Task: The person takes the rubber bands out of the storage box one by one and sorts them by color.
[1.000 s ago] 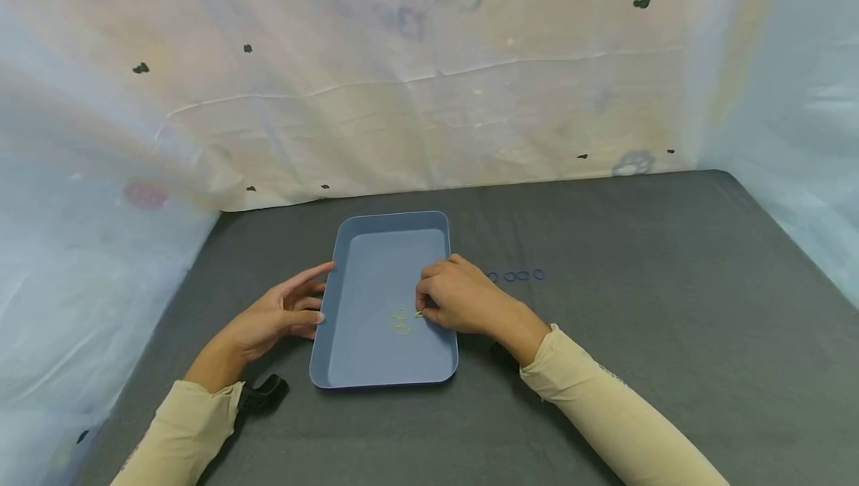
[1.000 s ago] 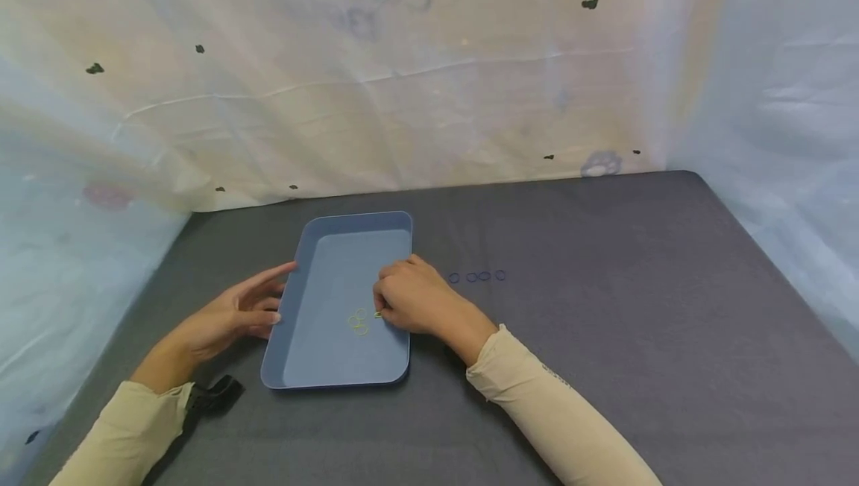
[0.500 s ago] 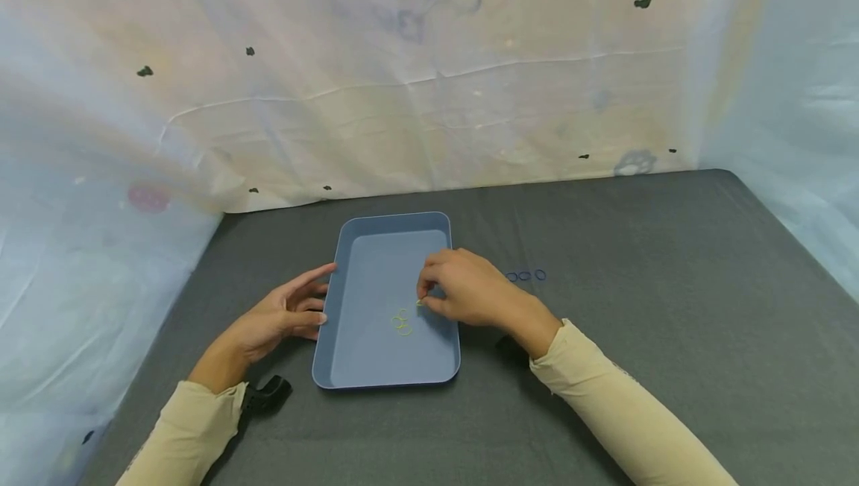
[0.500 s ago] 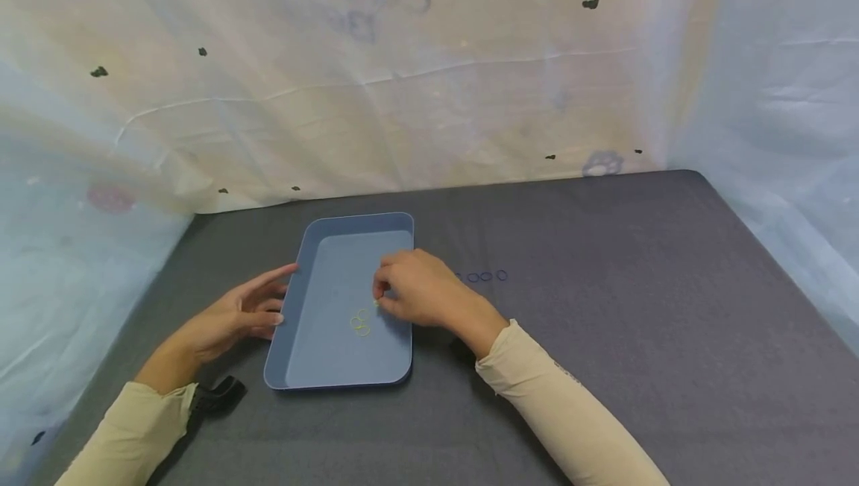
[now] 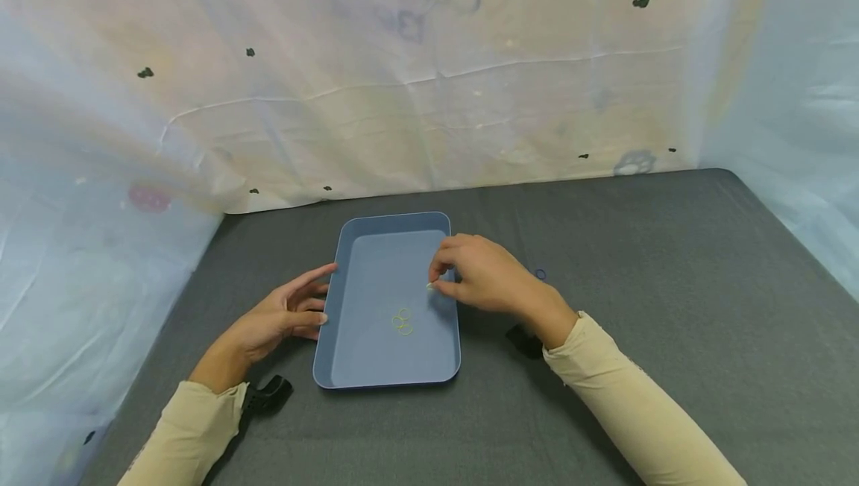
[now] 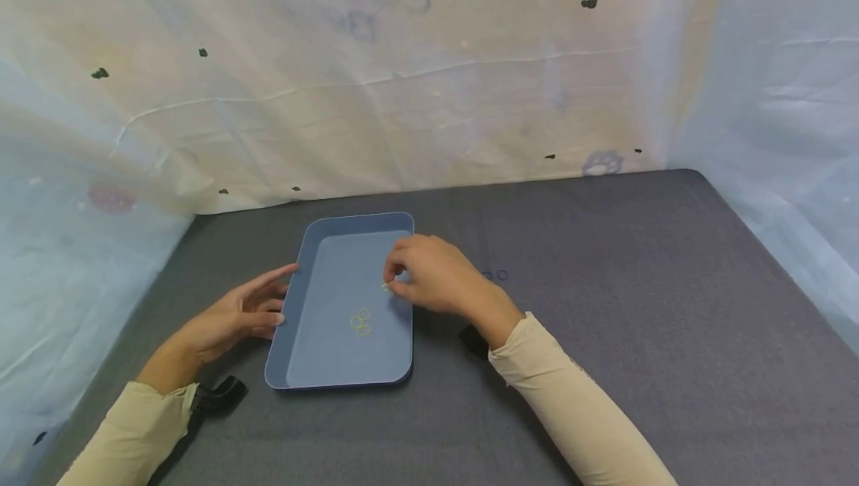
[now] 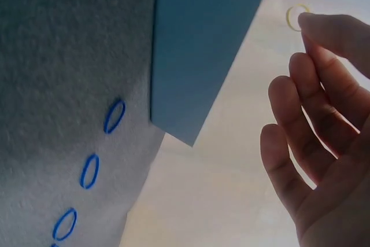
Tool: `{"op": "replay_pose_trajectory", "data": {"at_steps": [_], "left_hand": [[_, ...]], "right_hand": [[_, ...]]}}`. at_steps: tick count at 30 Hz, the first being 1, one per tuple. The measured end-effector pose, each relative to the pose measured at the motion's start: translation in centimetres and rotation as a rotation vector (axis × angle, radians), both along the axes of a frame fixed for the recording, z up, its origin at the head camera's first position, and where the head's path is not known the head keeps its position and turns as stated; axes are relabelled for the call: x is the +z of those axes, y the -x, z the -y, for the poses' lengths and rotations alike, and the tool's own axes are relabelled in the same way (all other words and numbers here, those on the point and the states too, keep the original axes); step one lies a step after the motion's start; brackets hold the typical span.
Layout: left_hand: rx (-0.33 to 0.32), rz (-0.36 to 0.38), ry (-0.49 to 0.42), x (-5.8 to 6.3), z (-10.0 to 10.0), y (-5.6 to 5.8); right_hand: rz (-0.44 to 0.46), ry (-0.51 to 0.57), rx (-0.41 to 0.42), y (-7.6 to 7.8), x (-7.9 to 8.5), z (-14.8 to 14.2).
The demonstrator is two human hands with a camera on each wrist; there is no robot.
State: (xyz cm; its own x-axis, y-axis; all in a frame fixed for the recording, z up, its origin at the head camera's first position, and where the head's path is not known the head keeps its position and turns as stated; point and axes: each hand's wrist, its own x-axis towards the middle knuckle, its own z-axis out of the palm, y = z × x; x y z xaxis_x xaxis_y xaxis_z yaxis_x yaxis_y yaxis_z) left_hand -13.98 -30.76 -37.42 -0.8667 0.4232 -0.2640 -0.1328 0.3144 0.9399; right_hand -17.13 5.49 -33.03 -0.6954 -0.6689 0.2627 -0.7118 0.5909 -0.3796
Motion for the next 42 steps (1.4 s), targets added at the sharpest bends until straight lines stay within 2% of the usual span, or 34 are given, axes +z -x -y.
{"op": "replay_pose_trajectory", "data": {"at_steps": [12,25,34,42], "left_hand": [[0.003,0.0,0.005,0.2,-0.2,-0.1],[-0.001,0.011,-0.003,0.4,-0.2,-0.1],[0.003,0.027,0.036,1.1,-0.4,-0.3],[-0.026,0.052,0.02,1.1,-0.2,-0.2]], "right_hand": [[0.031,0.049,-0.043,0.4,0.8,-1.5],[0.058,0.026,-0.098,0.6,1.6,-2.7],[0.059,0.005,-0.089,0.9,1.7,-3.2],[0.06,-0.002,-0.092,1.0,1.4,-3.4]]}}
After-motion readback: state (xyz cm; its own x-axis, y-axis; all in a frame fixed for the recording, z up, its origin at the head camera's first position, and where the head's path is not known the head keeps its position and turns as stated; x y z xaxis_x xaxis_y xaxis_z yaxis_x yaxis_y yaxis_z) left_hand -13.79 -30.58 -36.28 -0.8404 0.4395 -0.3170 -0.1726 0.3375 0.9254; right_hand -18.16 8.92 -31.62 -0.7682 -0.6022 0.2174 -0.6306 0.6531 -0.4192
